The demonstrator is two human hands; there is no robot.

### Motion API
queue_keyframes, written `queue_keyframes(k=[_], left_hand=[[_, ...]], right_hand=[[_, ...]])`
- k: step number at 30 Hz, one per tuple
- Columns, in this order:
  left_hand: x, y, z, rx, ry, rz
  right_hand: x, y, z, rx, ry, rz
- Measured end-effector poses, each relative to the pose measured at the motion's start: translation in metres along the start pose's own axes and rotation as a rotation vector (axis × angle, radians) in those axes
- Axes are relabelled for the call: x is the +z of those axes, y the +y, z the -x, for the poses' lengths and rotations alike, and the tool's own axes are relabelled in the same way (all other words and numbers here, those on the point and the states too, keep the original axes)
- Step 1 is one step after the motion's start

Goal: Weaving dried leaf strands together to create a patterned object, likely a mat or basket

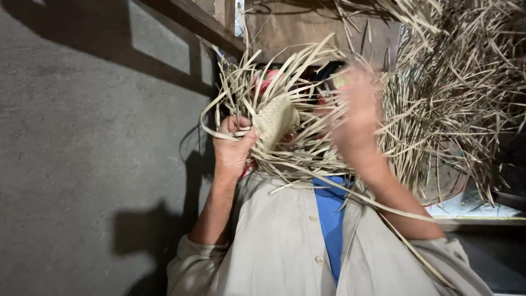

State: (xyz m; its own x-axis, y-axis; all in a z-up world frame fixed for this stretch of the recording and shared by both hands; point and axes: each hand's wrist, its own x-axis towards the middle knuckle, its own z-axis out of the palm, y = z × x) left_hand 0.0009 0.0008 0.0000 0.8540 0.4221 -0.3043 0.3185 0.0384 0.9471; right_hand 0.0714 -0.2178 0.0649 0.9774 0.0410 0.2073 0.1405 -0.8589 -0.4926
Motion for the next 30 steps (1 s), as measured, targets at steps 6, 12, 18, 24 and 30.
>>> queue_keyframes(k=[6, 12, 18, 24, 30], left_hand=[[0.005, 0.009, -0.004, 0.040, 0.020, -0.006], [0.016, 0.012, -0.005, -0.139, 0.191, 0.176], [0.007, 0.012, -0.005, -0.226, 0.014, 0.328], [-0.006, -0.035, -0.020, 0.062, -0.155, 0.398], [-0.001, -0.033, -0.030, -0.174, -0.189, 0.663]], right_hand=[[0.061, -0.026, 0.060, -0.442, -0.602, -0.264], [0.085, -0.024, 0.080, -0.555, -0.457, -0.253], [0.072, -0.036, 0.075, -0.471, -0.610, -0.419], [0.130, -0.007, 0.083, -0.641, -0.269, 0.106], [0.162, 0.010, 0.091, -0.643, -0.252, 0.196]])
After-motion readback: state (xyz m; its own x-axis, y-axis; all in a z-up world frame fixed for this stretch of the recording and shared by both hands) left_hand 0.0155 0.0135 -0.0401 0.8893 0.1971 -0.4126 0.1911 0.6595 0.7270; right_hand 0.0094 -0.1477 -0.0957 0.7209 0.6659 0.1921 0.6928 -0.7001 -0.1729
